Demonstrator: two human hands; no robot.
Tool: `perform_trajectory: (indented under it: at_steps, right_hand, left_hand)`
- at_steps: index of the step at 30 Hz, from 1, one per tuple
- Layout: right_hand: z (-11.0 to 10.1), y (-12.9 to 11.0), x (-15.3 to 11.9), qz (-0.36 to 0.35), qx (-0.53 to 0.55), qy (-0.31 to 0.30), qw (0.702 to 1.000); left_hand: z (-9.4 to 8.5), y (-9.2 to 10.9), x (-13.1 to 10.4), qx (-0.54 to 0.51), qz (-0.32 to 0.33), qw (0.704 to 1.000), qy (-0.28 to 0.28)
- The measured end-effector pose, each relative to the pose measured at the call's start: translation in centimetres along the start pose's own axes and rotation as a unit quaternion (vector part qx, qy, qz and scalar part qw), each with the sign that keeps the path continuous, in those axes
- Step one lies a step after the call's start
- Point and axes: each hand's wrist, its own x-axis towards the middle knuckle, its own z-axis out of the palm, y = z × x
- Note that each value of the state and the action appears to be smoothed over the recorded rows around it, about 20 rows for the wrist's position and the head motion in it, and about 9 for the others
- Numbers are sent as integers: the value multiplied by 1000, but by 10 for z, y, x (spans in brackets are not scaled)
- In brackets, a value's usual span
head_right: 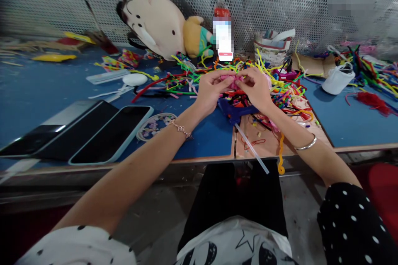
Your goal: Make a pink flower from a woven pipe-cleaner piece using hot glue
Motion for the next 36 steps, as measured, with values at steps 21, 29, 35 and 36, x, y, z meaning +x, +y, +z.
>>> perform_trajectory:
  at_steps: [21,29,35,36]
  right_hand:
    - [4,-1,-5,-19,106,54,993]
    - [2,-5,-3,-1,106,37,994]
    - [-23,-8,6,-43,35,-183,981]
    - [-25,-9,7,-61,11,-252,966]
  left_hand:
    - [-8,-14,12,42,165,985,16]
    - [-11,-12,12,17,141,990,-22]
    - [-31,-20,28,-124,-17,991,45]
    - [-34,-21,31,-152,-39,986,58]
